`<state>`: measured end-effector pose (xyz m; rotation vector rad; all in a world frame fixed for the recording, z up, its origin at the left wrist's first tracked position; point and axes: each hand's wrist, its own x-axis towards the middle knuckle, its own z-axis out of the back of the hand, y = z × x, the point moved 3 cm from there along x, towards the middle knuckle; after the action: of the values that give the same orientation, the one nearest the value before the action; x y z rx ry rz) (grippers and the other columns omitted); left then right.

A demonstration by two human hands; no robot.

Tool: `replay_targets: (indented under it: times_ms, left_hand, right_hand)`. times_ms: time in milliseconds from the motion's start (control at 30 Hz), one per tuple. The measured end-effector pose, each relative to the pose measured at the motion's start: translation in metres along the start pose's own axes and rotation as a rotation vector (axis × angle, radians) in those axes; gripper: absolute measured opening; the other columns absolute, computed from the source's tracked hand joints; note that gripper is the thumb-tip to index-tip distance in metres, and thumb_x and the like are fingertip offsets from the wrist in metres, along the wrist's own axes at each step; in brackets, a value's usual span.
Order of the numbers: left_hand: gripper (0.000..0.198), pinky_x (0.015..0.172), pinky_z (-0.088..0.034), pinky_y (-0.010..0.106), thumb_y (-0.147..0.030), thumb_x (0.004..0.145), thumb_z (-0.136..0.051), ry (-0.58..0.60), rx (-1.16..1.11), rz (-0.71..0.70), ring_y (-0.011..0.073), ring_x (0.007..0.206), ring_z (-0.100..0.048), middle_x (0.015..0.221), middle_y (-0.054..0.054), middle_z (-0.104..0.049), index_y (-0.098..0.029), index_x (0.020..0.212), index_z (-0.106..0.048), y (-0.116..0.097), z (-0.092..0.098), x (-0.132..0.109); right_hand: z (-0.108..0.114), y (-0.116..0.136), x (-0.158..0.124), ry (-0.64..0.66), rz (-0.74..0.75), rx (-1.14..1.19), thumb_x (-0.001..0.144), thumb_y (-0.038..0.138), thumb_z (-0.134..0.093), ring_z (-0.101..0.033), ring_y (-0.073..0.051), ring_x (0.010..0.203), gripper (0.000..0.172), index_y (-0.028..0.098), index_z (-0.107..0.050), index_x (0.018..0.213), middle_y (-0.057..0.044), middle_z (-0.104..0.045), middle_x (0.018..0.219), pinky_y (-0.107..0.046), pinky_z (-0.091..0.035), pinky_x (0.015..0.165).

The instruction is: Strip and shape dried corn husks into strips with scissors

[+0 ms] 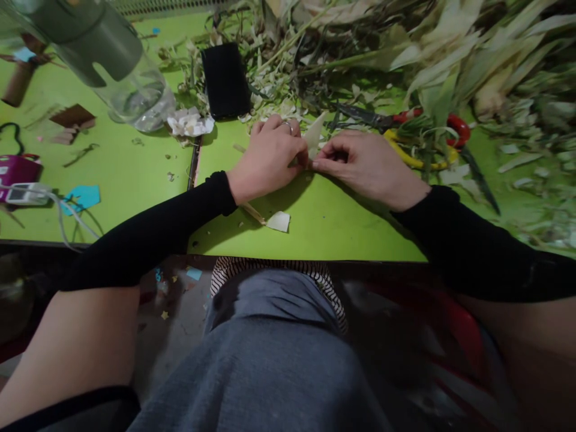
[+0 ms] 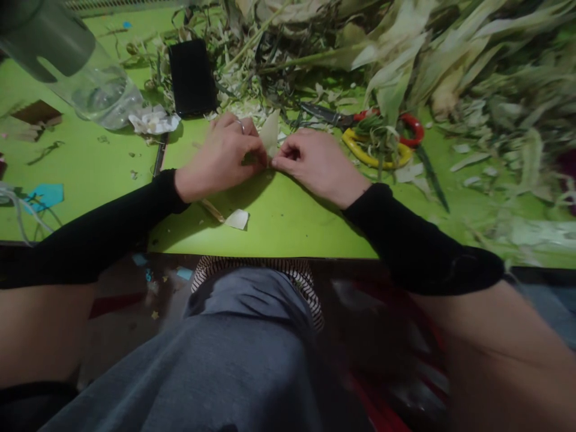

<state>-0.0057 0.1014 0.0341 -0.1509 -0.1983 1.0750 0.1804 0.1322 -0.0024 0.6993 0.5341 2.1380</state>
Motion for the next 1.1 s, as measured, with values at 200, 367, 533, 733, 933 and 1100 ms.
replay_targets:
  times_ms: [200,367,533,733,933,1100]
  left_hand:
    - [0.022,0.109,-0.041,0.051,-0.022,0.098,-0.062,0.019,0.004,-0.026,0.0355,0.132,-0.054,0.127,0.014,-0.071,-0.019,0.11,-0.082,0.0,0.001,-0.005]
    - [0.022,0.109,-0.042,0.047,-0.025,0.1,-0.062,0.08,-0.032,-0.003,0.0327,0.127,-0.058,0.125,0.013,-0.071,-0.018,0.112,-0.079,0.007,-0.004,0.001]
    - [0.018,0.11,-0.04,0.047,-0.026,0.1,-0.064,0.013,-0.084,-0.064,0.0287,0.119,-0.061,0.115,0.008,-0.076,-0.019,0.112,-0.076,0.01,-0.01,0.001]
    - [0.018,0.107,-0.039,0.049,-0.027,0.102,-0.064,-0.039,-0.075,-0.128,0.0316,0.124,-0.059,0.115,0.011,-0.078,-0.018,0.11,-0.078,0.006,-0.01,-0.001]
    - [0.012,0.11,-0.037,0.049,-0.02,0.097,-0.063,-0.082,-0.091,-0.121,0.0329,0.127,-0.059,0.108,0.01,-0.077,-0.019,0.099,-0.075,0.004,-0.014,0.002]
    - [0.01,0.107,-0.04,0.048,-0.023,0.095,-0.065,-0.125,-0.094,-0.123,0.0316,0.121,-0.061,0.104,0.011,-0.077,-0.018,0.1,-0.073,0.007,-0.014,0.003]
  right_hand:
    - [0.002,0.01,-0.008,-0.018,0.037,-0.025,0.089,0.03,-0.076,-0.063,-0.026,0.08,0.008,0.027,-0.073,0.082,-0.005,-0.068,0.081,-0.044,-0.048,0.073]
    - [0.002,0.016,-0.009,0.038,0.042,-0.098,0.093,0.031,-0.071,-0.065,-0.031,0.093,0.008,0.026,-0.071,0.087,-0.008,-0.069,0.09,-0.047,-0.05,0.082]
    - [-0.002,0.013,-0.007,0.088,0.033,-0.127,0.097,0.038,-0.065,-0.063,-0.031,0.096,0.015,0.025,-0.067,0.089,-0.01,-0.069,0.095,-0.047,-0.05,0.085]
    - [0.0,0.007,-0.002,0.046,0.013,-0.006,0.089,0.044,-0.076,-0.058,-0.025,0.079,0.024,0.028,-0.063,0.076,-0.004,-0.064,0.078,-0.042,-0.048,0.074]
    - [0.004,0.014,-0.002,0.038,0.035,-0.033,0.091,0.039,-0.072,-0.06,-0.023,0.071,0.018,0.027,-0.065,0.08,-0.004,-0.065,0.079,-0.04,-0.049,0.065]
    - [0.005,0.029,-0.008,-0.003,0.075,-0.117,0.088,0.029,-0.071,-0.068,-0.027,0.081,0.004,0.028,-0.071,0.092,-0.005,-0.074,0.089,-0.044,-0.054,0.075]
